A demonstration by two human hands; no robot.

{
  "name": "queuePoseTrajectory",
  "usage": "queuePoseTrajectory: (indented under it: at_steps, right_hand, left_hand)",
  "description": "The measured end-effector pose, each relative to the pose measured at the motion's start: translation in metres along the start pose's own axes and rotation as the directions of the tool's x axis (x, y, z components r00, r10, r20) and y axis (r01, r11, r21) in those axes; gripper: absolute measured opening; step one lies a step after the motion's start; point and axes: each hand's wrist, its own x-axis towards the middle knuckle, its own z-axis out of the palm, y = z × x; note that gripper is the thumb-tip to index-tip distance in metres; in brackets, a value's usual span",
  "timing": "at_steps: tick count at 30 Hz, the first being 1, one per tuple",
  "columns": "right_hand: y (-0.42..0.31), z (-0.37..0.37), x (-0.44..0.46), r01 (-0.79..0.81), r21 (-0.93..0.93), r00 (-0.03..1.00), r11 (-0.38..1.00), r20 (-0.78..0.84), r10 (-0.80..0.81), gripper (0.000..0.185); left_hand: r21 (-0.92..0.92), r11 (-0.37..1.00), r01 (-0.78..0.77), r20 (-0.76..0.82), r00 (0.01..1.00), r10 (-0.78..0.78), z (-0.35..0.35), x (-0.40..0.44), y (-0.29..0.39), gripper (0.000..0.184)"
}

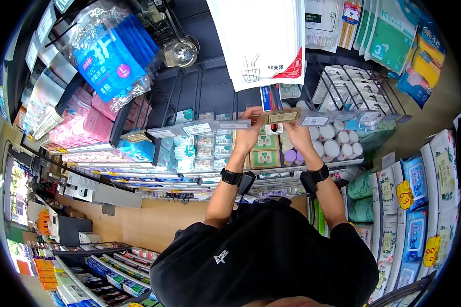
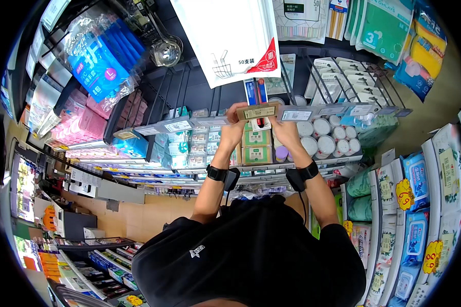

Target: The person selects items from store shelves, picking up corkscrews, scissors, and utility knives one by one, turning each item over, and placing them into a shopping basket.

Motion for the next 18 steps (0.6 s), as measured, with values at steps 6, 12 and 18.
queuePoseTrajectory:
  at_steps: [6, 12, 18]
  right_hand:
    - [-0.025, -0.005, -0.013, -0.107, 0.161, 0.993, 0.981, 0.066, 0.097, 0.026]
    - [-0.023, -0.018, -0.03, -0.129, 0.136, 0.983, 0.982, 0.152, 0.108, 0.024]
    - [-0.075, -0.029, -0.056, -0.084, 0.226, 0.974, 0.97, 0.226, 0.032, 0.024]
  left_hand:
    - [0.009, 1.0, -0.008, -0.049, 0.999, 0.008, 0.004, -0.013, 0.018, 0.019]
    - [-0.068, 0.994, 0.091, -0.05, 0.994, -0.094, 0.007, -0.033, 0.039, 0.022]
    - [-0.132, 0.98, 0.147, 0.002, 0.989, -0.148, 0.012, -0.057, 0.056, 0.021]
